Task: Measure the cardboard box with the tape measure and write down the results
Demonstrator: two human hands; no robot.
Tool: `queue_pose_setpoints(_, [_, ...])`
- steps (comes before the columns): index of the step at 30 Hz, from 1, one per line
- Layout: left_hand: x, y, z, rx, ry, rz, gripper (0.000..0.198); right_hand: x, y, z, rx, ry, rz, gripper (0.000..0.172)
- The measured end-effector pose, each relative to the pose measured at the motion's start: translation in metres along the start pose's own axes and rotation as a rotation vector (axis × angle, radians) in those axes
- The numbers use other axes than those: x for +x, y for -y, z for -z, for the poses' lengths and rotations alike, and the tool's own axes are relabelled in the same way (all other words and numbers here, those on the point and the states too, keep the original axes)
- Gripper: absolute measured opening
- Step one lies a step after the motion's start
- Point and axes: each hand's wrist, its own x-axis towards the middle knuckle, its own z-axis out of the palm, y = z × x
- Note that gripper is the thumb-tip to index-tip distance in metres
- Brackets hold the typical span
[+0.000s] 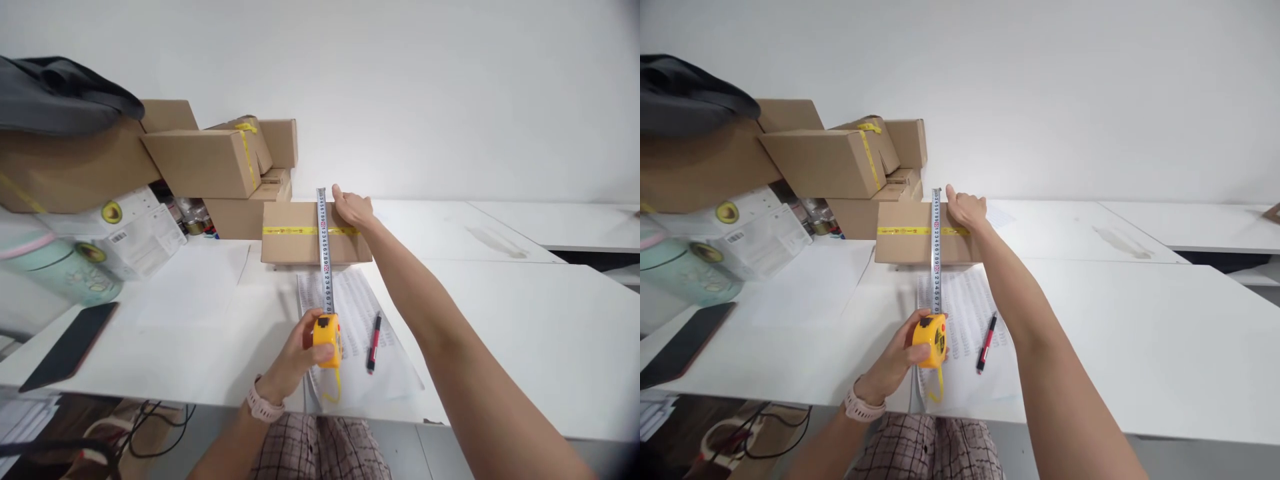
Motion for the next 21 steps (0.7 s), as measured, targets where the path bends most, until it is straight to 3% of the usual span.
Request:
queue_pose_setpoints(8, [-0.01, 0.016, 0.002, 0.006, -0.005, 0.031, 0.055, 0.002, 0.005, -0.002, -0.016, -0.026, -0.024, 0.081])
queue_pose_setpoints(12, [-0.014, 0.029, 0.0, 0.028, -0.017, 0.055, 0.06, 0.003, 0.007, -0.007, -0.059, -0.08, -0.022, 0.071])
queue_pose_setpoints(21, [-0.007, 0.041, -0.004, 0.076, -0.01, 0.032, 0.065, 0.003, 0.006, -0.013, -0.099, -0.137, -0.006, 0.066])
